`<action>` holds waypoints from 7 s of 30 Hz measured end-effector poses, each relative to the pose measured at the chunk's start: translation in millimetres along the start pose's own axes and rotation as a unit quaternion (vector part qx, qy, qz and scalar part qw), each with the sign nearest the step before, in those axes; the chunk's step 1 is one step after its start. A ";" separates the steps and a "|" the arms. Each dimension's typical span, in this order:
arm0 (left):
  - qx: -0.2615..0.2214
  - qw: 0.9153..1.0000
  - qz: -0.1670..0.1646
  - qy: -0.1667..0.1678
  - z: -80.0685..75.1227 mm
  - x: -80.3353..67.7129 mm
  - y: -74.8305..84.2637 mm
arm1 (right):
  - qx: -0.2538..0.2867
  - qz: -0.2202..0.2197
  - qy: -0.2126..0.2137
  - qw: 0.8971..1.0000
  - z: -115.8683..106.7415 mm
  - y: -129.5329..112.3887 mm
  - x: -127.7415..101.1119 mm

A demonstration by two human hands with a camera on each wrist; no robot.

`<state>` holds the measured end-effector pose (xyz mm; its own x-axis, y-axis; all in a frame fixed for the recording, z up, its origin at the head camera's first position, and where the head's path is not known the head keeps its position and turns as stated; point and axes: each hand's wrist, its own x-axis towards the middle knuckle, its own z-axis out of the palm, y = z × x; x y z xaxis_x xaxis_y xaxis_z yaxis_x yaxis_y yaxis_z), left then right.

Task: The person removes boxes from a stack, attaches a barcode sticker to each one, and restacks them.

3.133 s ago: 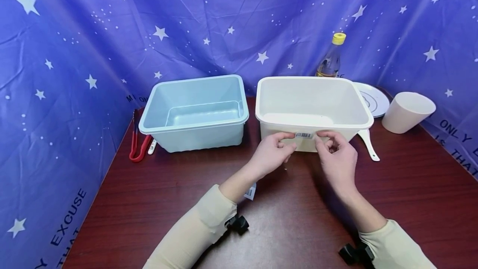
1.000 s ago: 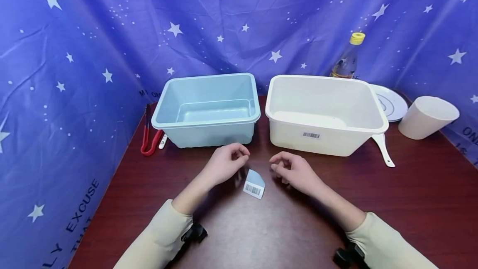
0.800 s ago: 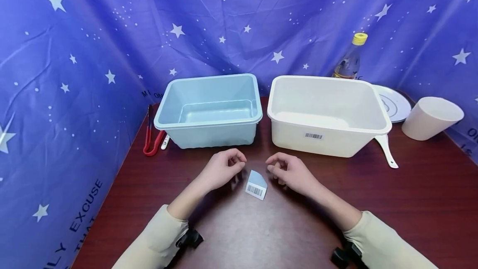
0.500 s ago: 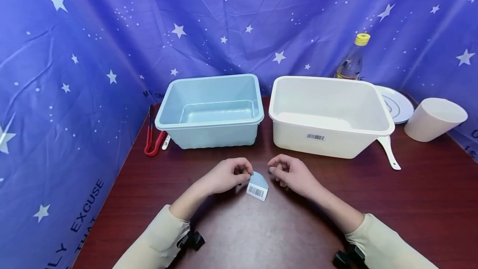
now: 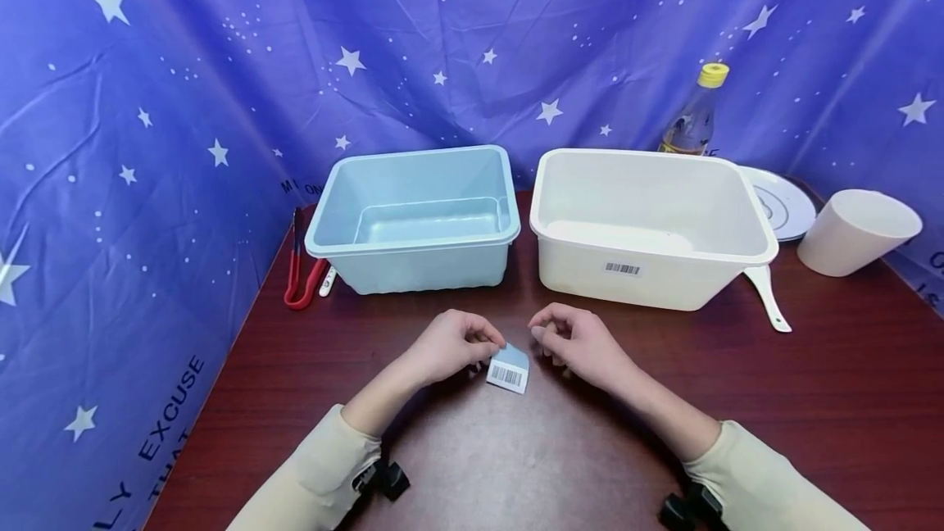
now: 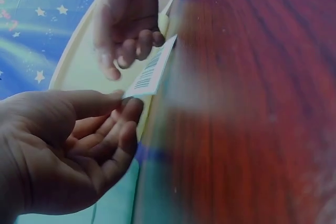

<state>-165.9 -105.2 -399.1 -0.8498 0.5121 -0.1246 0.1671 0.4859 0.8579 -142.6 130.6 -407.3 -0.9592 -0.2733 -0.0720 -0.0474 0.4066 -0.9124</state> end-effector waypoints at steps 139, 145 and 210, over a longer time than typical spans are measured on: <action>-0.059 0.952 0.037 0.298 14.3 -11.3 21.6 | 0.117 -0.052 0.154 0.980 29.8 -18.0 13.3; -0.090 0.951 0.004 0.297 12.1 -11.6 22.9 | 0.125 -0.079 0.139 0.979 42.2 -21.7 28.7; -0.095 0.933 -0.022 0.346 -6.2 -2.8 7.3 | 0.066 -0.064 0.048 0.995 45.2 -36.1 67.0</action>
<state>-165.4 -107.4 -389.3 -0.9842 -0.1165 0.1333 0.0887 0.3275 0.9407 -192.6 58.3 -397.4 -0.9700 -0.2290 0.0812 -0.1401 0.2542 -0.9569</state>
